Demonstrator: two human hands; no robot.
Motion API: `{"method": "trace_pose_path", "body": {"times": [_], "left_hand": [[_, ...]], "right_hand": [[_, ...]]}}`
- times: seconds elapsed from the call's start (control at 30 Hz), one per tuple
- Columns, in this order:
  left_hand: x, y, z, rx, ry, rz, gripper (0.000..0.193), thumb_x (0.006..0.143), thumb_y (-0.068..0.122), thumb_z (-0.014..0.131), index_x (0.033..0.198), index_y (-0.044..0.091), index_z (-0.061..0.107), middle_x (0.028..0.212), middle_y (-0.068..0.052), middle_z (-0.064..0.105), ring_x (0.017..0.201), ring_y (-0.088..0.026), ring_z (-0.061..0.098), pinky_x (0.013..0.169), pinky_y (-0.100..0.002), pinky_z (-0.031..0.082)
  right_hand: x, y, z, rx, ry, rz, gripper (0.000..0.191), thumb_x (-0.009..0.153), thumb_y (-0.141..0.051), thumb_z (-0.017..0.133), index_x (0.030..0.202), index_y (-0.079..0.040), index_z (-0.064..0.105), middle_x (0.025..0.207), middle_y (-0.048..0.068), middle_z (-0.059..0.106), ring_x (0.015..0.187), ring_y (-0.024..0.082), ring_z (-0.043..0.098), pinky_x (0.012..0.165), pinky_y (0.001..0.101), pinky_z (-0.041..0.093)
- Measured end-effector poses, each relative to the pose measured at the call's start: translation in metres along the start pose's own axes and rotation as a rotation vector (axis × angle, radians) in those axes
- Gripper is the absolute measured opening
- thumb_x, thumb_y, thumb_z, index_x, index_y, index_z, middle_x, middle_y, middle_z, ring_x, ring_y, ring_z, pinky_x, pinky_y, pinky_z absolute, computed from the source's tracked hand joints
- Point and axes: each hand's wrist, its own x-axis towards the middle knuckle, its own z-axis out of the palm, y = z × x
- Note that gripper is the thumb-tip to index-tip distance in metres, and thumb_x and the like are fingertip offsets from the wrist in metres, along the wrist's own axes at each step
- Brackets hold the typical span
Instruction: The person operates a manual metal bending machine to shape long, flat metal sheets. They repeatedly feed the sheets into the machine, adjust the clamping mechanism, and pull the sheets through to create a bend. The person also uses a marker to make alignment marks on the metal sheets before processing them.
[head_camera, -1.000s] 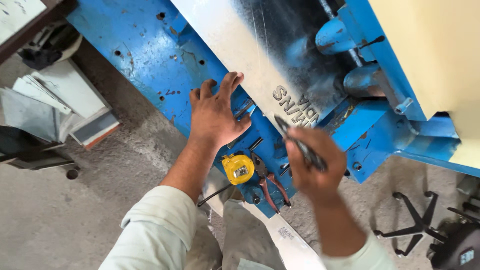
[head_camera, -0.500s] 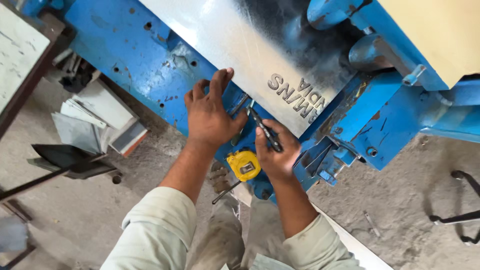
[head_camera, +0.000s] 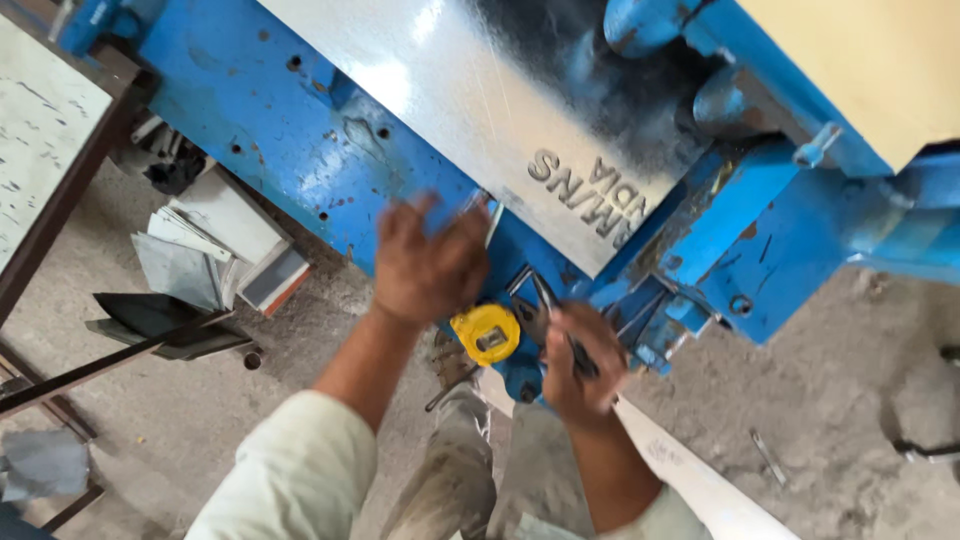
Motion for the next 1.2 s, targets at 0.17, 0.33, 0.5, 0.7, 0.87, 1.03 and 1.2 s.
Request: {"method": "trace_pose_path", "body": {"times": [0.17, 0.33, 0.5, 0.7, 0.87, 1.03, 1.2], "left_hand": [[-0.016, 0.070, 0.004, -0.252, -0.431, -0.416, 0.019, 0.089, 0.035, 0.076, 0.093, 0.017, 0.072, 0.094, -0.004, 0.066, 0.095, -0.027, 0.063, 0.081, -0.043, 0.051], [-0.001, 0.092, 0.023, -0.064, -0.415, -0.521, 0.017, 0.083, 0.029, 0.073, 0.093, 0.016, 0.072, 0.093, -0.005, 0.067, 0.094, -0.029, 0.061, 0.076, -0.046, 0.050], [0.001, 0.086, -0.004, -0.353, -0.216, -0.457, 0.023, 0.084, 0.009, 0.071, 0.107, 0.014, 0.073, 0.111, -0.003, 0.072, 0.098, -0.029, 0.067, 0.082, -0.044, 0.054], [-0.010, 0.084, -0.040, -0.730, -0.211, -0.478, 0.028, 0.088, -0.003, 0.071, 0.114, 0.009, 0.071, 0.118, -0.009, 0.069, 0.103, -0.029, 0.072, 0.086, -0.035, 0.060], [-0.013, 0.097, -0.052, -0.689, -0.257, -0.412, 0.030, 0.085, -0.002, 0.072, 0.113, 0.009, 0.072, 0.119, -0.010, 0.070, 0.105, -0.030, 0.071, 0.088, -0.037, 0.059], [-0.013, 0.101, -0.061, -0.655, -0.248, -0.403, 0.034, 0.083, -0.002, 0.072, 0.115, 0.010, 0.073, 0.117, -0.009, 0.072, 0.104, -0.030, 0.072, 0.087, -0.037, 0.060], [-0.011, 0.102, -0.071, -0.679, -0.274, -0.322, 0.036, 0.081, -0.002, 0.073, 0.115, 0.010, 0.074, 0.115, -0.009, 0.071, 0.103, -0.031, 0.071, 0.088, -0.039, 0.058]], "right_hand": [[-0.030, -0.009, -0.033, 0.158, -0.104, 0.081, 0.025, 0.098, -0.005, 0.062, 0.123, -0.001, 0.063, 0.116, 0.023, 0.065, 0.099, 0.025, 0.071, 0.084, 0.0338, 0.062], [-0.040, 0.005, -0.048, 0.102, -0.114, 0.183, 0.025, 0.102, -0.004, 0.060, 0.126, 0.002, 0.064, 0.113, 0.019, 0.073, 0.099, 0.022, 0.073, 0.089, 0.0346, 0.059], [-0.049, 0.005, -0.052, 0.393, -0.072, 0.499, 0.026, 0.101, -0.004, 0.063, 0.124, 0.006, 0.061, 0.113, 0.018, 0.073, 0.101, 0.020, 0.074, 0.087, 0.0338, 0.064], [-0.039, -0.001, -0.068, 0.294, -0.096, 0.392, 0.021, 0.100, -0.004, 0.066, 0.119, 0.007, 0.068, 0.107, 0.015, 0.076, 0.096, 0.015, 0.072, 0.083, 0.0263, 0.059], [-0.027, -0.001, -0.079, 0.271, -0.171, 0.303, 0.020, 0.098, -0.004, 0.066, 0.116, 0.006, 0.069, 0.103, 0.014, 0.077, 0.093, 0.015, 0.074, 0.081, 0.0249, 0.059], [-0.026, -0.003, -0.085, 0.258, -0.209, 0.258, 0.019, 0.099, -0.006, 0.068, 0.114, 0.005, 0.070, 0.105, 0.015, 0.076, 0.094, 0.015, 0.072, 0.082, 0.0261, 0.059], [-0.022, -0.006, -0.089, 0.304, -0.268, 0.290, 0.019, 0.099, -0.008, 0.067, 0.113, 0.005, 0.069, 0.106, 0.015, 0.077, 0.094, 0.014, 0.074, 0.081, 0.0254, 0.060]]}}
